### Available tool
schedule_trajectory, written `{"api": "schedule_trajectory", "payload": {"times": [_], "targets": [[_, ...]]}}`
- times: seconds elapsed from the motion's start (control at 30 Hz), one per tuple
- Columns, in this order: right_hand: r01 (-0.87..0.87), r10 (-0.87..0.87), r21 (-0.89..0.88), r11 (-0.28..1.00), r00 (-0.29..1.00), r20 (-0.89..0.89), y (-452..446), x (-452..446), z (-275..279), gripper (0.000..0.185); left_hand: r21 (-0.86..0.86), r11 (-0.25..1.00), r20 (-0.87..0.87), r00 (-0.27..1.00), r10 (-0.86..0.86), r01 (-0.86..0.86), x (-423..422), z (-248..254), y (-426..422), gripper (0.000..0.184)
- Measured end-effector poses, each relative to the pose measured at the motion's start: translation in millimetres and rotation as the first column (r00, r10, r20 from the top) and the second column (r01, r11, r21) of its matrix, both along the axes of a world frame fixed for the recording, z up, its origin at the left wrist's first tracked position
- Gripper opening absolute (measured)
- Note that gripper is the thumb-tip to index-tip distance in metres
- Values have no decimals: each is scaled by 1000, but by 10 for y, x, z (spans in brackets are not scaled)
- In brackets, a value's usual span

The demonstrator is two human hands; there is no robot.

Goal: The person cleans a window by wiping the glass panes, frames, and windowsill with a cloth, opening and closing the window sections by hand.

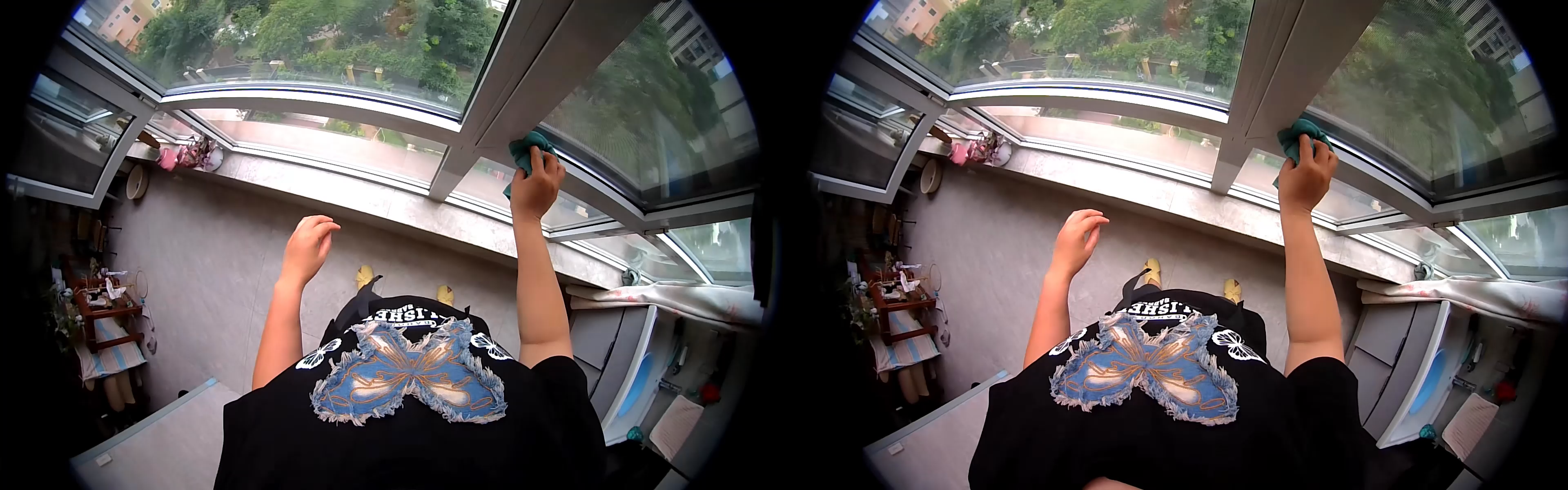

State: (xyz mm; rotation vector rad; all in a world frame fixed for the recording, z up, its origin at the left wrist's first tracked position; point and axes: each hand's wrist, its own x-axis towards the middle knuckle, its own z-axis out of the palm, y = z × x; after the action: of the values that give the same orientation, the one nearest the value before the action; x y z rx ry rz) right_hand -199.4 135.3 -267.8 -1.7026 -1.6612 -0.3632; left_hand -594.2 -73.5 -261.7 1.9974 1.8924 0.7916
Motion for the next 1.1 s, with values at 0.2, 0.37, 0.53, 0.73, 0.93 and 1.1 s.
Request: {"api": "schedule_trajectory", "payload": {"times": [0.2,0.37,0.53,0.73,0.93,1.1], "targets": [[70,-76,-41,997,979,-190,107,728,-268,48,-2,998,19,998,63,-63,-97,-58,213,18],[95,-101,-32,995,924,-368,-30,697,-331,44,-55,993,59,993,-102,105,-69,-205,414,18],[-291,-35,-50,956,60,-998,-376,202,-580,58,-81,959,137,956,-259,271,286,-177,726,20],[-267,-185,24,963,-728,-660,-1132,-139,-988,47,61,902,114,894,-433,428,587,43,1228,34],[-164,-74,218,962,-926,-370,-1623,523,-1428,34,244,875,46,897,-440,417,1006,247,1587,38],[-23,120,323,946,-902,-414,-1712,787,-1563,55,230,851,27,871,-490,472,1223,-82,1674,40]]}}
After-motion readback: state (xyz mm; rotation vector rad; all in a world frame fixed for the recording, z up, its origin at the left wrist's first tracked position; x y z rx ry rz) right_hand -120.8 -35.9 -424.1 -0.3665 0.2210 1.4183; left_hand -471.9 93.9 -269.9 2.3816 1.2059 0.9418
